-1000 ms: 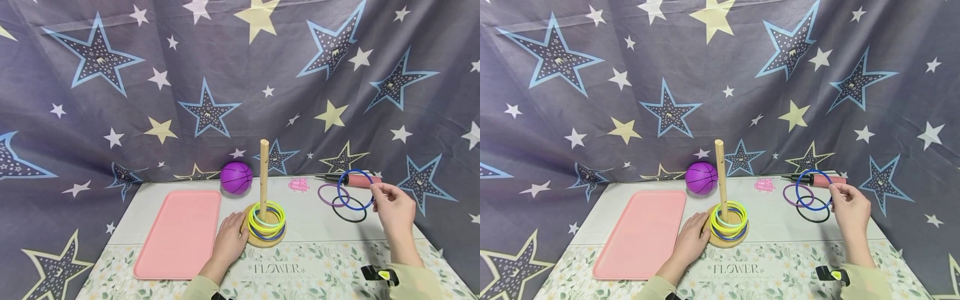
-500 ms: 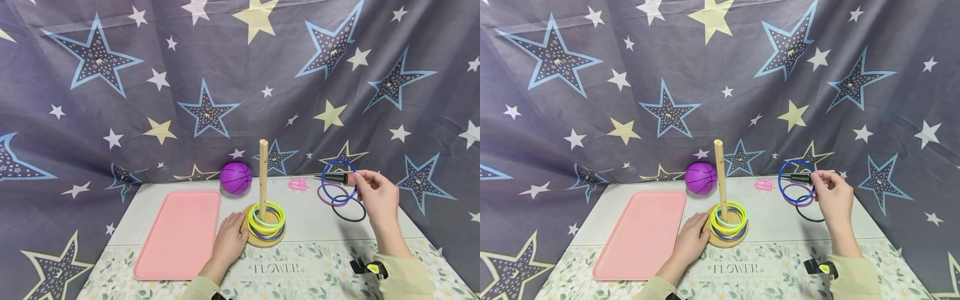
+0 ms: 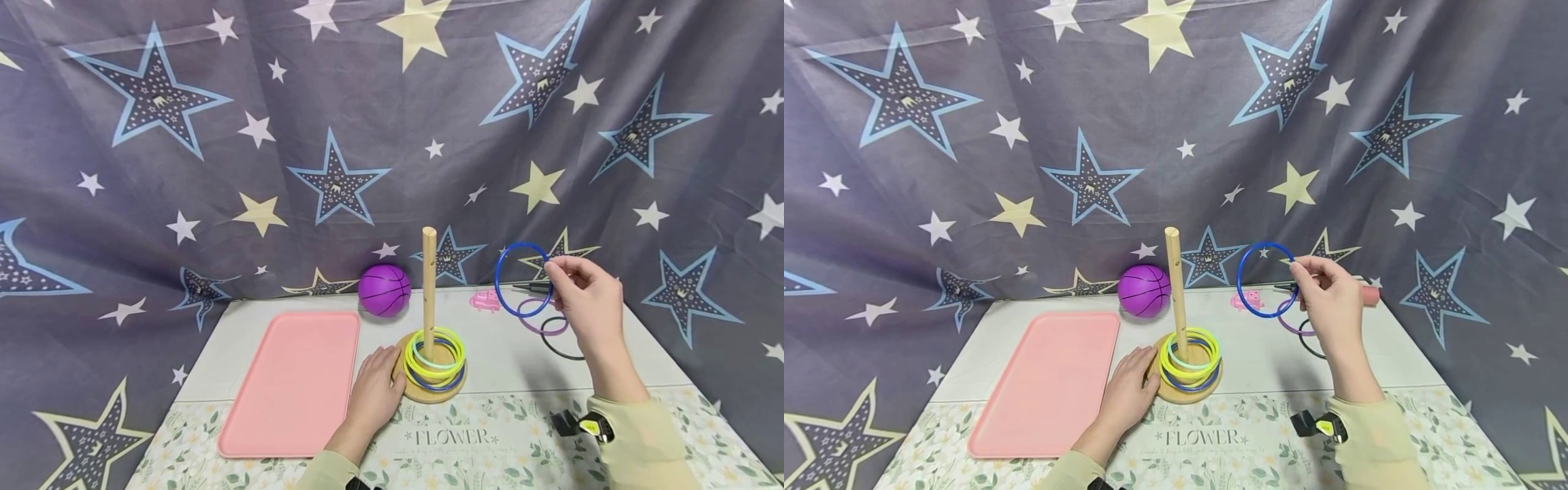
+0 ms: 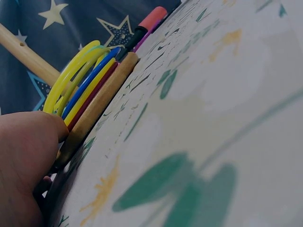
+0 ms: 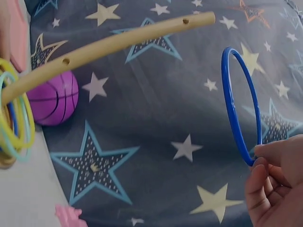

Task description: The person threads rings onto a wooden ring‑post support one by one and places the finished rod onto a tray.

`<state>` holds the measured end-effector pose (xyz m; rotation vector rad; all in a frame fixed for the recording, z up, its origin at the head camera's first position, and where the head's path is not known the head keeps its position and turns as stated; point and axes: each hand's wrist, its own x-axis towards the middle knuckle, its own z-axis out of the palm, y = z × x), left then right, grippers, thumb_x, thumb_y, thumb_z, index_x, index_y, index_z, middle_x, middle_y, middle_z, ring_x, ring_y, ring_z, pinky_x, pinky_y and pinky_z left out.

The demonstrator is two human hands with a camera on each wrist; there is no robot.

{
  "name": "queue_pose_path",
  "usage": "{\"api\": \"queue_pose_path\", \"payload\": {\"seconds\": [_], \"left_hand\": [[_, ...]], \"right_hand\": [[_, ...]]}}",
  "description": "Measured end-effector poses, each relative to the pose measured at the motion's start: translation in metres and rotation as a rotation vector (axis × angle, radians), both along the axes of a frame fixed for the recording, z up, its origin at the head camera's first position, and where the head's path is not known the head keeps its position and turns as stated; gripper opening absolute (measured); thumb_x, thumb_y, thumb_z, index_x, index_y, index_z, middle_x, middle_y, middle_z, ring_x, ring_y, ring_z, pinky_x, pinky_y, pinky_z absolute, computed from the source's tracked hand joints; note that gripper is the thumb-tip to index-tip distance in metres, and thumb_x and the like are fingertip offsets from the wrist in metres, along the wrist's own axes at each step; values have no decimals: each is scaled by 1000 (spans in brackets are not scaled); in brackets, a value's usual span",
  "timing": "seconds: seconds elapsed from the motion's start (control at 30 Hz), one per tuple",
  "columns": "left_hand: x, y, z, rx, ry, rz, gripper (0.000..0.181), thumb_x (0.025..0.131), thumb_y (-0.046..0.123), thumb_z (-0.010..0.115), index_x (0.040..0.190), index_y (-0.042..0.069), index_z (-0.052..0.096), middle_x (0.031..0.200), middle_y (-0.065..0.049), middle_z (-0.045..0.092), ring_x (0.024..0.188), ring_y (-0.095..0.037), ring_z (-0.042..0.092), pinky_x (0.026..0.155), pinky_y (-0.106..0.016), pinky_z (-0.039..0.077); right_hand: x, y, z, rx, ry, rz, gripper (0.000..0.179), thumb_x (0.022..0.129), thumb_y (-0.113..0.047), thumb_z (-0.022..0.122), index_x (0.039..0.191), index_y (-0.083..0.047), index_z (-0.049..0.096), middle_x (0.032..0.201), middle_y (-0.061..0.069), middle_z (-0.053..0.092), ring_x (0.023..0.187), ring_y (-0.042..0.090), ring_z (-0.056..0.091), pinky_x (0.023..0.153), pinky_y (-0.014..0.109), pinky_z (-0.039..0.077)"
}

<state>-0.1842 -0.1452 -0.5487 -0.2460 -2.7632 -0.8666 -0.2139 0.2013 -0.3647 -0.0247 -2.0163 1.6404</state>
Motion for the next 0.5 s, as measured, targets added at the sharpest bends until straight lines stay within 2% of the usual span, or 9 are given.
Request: {"api": "queue_pose_path", "payload": {"seconds": [0.3, 0.5], "left_hand": [[-1, 0, -1, -6, -23, 8, 55, 108, 23, 65, 158, 1, 58, 162, -19, 56, 158, -40, 43, 135, -56, 26], [-1, 0, -1, -10, -16, 3, 55, 107, 22, 65, 157, 1, 58, 161, -19, 57, 157, -41, 43, 134, -56, 26]], "right_hand": [[3, -22, 21, -62, 49, 116, 21, 101, -19, 83, 112, -1, 79, 74, 3, 64, 59, 11, 57, 52, 17, 55], [2, -40, 31, -35, 111, 148, 22, 102, -18, 82, 112, 1, 79, 72, 1, 63, 56, 12, 55, 49, 19, 50]]}}
